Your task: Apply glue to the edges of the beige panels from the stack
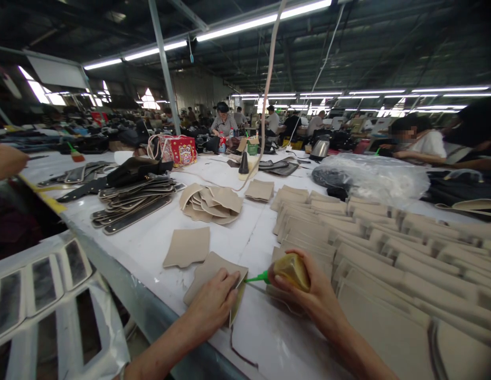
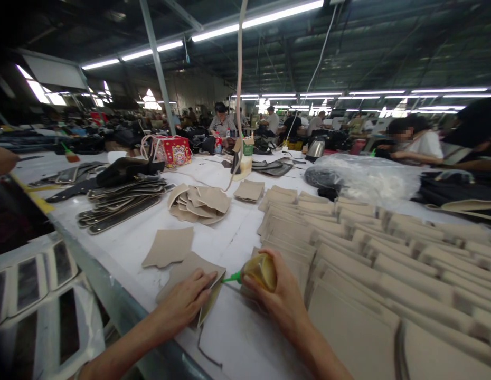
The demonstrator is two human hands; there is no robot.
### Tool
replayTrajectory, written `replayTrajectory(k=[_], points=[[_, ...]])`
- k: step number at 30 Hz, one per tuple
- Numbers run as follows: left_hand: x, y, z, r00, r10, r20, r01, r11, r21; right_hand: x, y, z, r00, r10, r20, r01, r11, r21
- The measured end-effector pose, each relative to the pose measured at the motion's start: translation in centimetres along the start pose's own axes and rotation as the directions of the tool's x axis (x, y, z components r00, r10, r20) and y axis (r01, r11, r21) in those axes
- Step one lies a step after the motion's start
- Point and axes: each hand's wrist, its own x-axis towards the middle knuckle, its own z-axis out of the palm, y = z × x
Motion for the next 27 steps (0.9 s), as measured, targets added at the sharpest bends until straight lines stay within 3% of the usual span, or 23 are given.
replayTrajectory(k=[5,12,17,23,27], points=[[0.0,-0.1,0.1,1.000,-0.005,-0.003,0.005,1.000,-0.004,-0.8,-0.4,0.1,0.994,0.035,0.100,-0.046,0.992,0.114],[0.1,-0.2,0.2,1.000,-0.020,0.009,0.020,1.000,0.009,-0.2,-0.2,0.0,0.999,0.038,-0.005,-0.037,0.999,0.015],[0.1,-0.2,0.2,1.000,-0.029,-0.002,0.029,0.999,0.025,-1.7,-0.6,0.3,0.981,0.086,0.176,-0.127,0.963,0.239],[0.1,-0.1,0.2,0.999,-0.033,-0.003,0.033,0.999,0.025,-2.1,-0.1,0.6,0.987,0.156,0.041,-0.161,0.966,0.202],[0.0,-0.2,0.3,0.999,-0.036,-0.012,0.037,0.999,0.019,-2.8,-0.1,1.0,0.984,0.152,0.096,-0.168,0.964,0.205]])
